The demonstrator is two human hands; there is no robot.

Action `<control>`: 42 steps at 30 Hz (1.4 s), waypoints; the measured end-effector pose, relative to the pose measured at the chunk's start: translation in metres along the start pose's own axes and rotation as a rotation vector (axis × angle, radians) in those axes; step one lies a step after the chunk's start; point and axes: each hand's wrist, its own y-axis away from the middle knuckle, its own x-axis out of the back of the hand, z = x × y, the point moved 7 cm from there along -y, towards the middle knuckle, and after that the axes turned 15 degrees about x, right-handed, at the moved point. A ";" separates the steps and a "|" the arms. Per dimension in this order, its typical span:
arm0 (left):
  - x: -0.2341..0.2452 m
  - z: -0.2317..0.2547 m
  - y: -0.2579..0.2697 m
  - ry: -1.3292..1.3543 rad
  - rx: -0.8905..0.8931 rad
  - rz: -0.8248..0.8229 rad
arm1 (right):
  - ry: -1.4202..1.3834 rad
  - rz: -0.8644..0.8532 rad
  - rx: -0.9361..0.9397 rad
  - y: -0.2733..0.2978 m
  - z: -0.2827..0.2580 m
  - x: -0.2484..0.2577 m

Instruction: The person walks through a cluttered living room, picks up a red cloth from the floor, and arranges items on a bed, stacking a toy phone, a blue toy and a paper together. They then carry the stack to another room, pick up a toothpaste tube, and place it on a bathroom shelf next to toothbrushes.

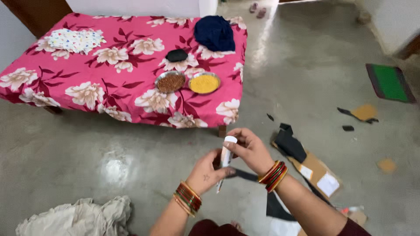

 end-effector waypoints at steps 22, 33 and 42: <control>0.062 0.142 -0.447 -0.445 -0.080 0.018 | 0.232 -0.280 -0.013 -0.392 0.026 0.234; 0.016 0.296 -0.675 -0.248 -0.129 0.131 | 0.374 -0.340 0.049 -0.568 -0.002 0.433; -0.009 0.404 -0.864 -0.279 -0.315 0.302 | 0.311 -0.382 0.064 -0.744 -0.017 0.592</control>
